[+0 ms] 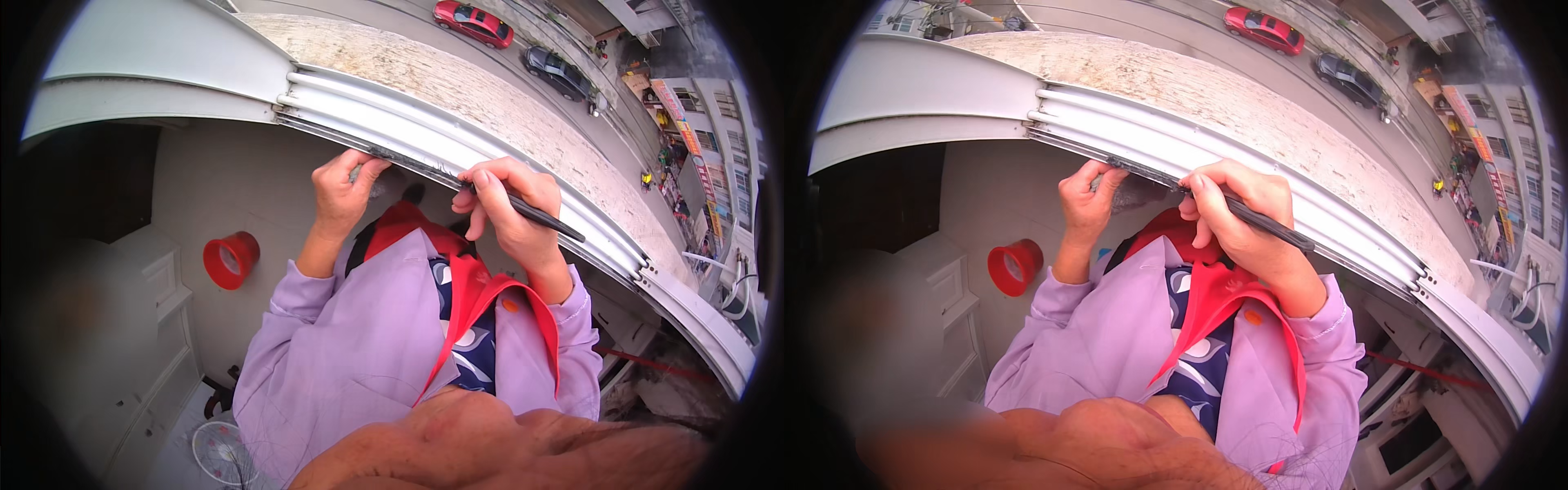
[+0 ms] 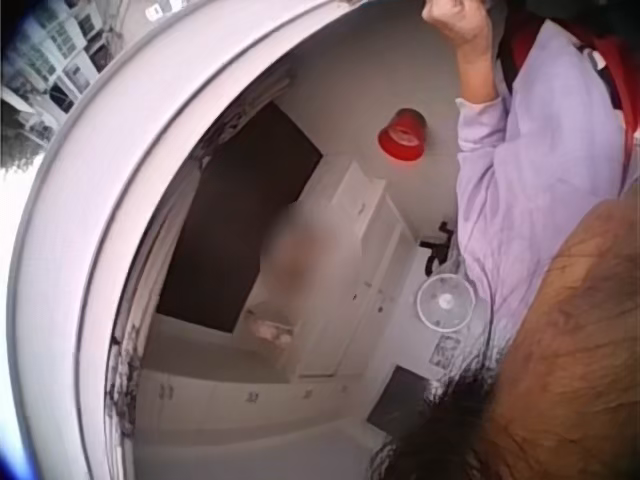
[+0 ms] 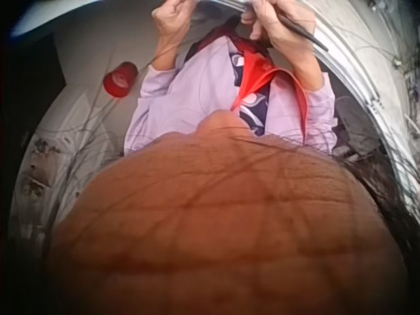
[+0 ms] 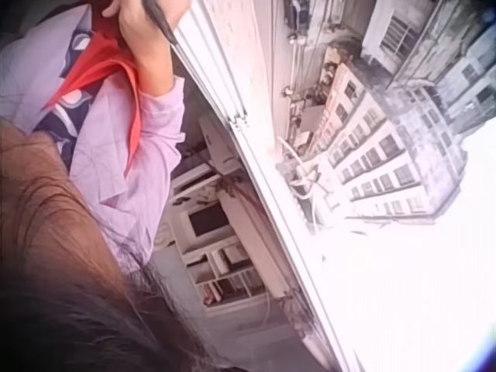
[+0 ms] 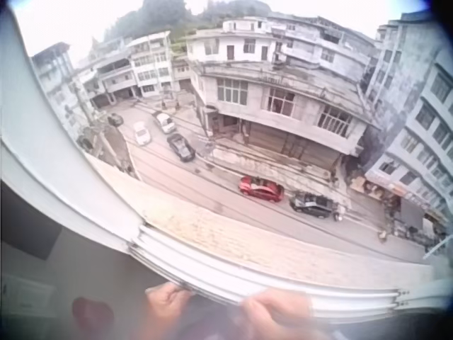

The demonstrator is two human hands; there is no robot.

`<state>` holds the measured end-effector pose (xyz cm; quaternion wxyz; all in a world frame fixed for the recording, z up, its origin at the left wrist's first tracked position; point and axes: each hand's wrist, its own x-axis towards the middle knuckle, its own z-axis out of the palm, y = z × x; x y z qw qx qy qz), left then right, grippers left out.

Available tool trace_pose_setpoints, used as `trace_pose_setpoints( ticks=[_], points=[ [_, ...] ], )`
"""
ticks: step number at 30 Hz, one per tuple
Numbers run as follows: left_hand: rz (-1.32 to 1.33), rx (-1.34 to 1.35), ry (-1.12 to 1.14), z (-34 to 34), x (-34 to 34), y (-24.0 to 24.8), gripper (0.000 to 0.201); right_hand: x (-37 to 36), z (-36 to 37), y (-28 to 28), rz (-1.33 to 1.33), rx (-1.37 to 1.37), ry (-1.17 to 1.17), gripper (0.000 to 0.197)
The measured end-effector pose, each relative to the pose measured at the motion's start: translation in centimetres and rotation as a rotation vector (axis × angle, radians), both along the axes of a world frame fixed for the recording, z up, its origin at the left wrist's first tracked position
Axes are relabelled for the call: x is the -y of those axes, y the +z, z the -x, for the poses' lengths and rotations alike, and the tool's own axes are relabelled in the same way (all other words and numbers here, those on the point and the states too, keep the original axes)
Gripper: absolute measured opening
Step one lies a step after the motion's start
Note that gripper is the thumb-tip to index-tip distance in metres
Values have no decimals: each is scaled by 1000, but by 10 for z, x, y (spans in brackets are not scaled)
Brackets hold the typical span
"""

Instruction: The person cleans the window frame using a scraper tool and a cloth. They scrape along the frame's grooves and wipe the surface repeatedly with a grey cloth.

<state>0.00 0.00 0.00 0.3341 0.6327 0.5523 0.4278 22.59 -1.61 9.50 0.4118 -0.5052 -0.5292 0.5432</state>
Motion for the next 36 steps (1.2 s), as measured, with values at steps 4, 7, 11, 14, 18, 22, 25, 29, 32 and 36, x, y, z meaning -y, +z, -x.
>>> trace_pose_setpoints(
  ticks=[4, 7, 11, 14, 18, 22, 25, 29, 32, 36],
  points=[
    [-23, -60, -10, 11, -4, -2, 17, 23, -35, 9, -17, 97, -33, 14],
    [2, -32, -4, 3, 1, -6, 17, 51, -100, 19, 35, 149, -50, 14],
    [22, -78, 6, 10, 1, -7, 20, 99, -175, 35, 156, 201, -181, 15],
    [12, -84, 15, 9, -1, -9, 21, 140, -216, 58, 280, 319, -390, 18],
    [13, -119, 7, 13, -2, -12, 21, 164, -233, 75, 264, 441, -559, 17],
    [-13, -94, 23, 10, 0, -21, 20, 156, -210, 75, 50, 240, -531, 17],
    [-19, -120, 53, 3, 7, -15, 18, 134, -198, 50, 61, 116, -451, 17],
    [-22, -138, 58, -7, 13, -7, 16, 120, -192, 38, 125, 62, -373, 17],
    [-4, -168, 33, -23, 20, 9, 16, 124, -201, 29, 122, 58, -338, 17],
    [-37, -173, -20, -44, 24, 15, 17, 133, -214, 26, 157, 89, -324, 16]
  ],
)
